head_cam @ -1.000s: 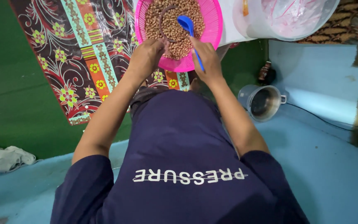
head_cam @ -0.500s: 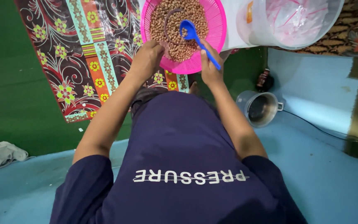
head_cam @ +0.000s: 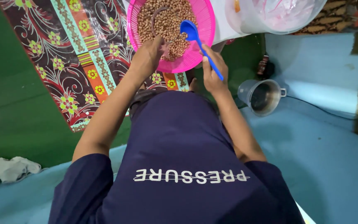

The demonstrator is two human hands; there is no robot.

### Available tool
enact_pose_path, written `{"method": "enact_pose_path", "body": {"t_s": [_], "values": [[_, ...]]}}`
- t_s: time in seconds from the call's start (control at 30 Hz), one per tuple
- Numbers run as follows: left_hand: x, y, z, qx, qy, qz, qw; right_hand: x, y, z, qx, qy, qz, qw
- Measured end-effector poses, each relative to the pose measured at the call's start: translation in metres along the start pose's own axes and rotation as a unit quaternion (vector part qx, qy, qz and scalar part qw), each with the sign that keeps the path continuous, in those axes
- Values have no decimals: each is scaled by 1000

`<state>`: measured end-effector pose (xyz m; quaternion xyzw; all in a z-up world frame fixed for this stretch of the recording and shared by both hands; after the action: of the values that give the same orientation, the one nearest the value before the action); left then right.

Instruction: Scooping peanuts from a bowl into small plastic bags for packaging.

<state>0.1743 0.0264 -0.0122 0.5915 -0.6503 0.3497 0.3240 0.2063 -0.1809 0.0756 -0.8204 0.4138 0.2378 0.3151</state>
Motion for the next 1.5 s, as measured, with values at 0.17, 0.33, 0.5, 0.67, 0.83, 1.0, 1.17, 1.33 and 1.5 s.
{"method": "enact_pose_path", "body": {"t_s": [0.17,0.33,0.5,0.67,0.83,1.0,1.17,1.33,1.5], "values": [[-2,-6,8,-20,-5,-12,1000,-4,3,-4,-4,23,-13,1000],[2,-9,9,-9,-3,18,1000,-4,1,-8,-4,-1,8,1000],[-8,-10,16,-11,-1,24,1000,-10,-2,-14,-7,-25,26,999],[-5,-19,14,-16,12,-39,999,-34,-5,-14,-30,-48,-34,998],[-7,-26,15,-6,28,-57,998,-62,2,0,-78,62,-203,974],[-9,-24,14,-2,36,-78,996,-40,4,0,-47,5,-127,991],[-4,-15,14,11,3,-14,1000,48,15,26,4,-87,111,990],[-4,7,6,50,-32,57,997,135,50,84,20,-254,341,905],[18,21,-13,133,-178,136,965,186,110,145,-2,-453,553,699]]}}
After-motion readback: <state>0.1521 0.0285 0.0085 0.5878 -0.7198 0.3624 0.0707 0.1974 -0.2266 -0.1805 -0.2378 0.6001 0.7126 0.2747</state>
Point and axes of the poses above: each hand's wrist, its own y-axis away from the middle knuckle, its own z-axis out of the palm, x = y × z, the point moved 10 cm from there along -y, towards the middle knuckle, and after that the axes turned 10 degrees about y, right-handed, at the moved point
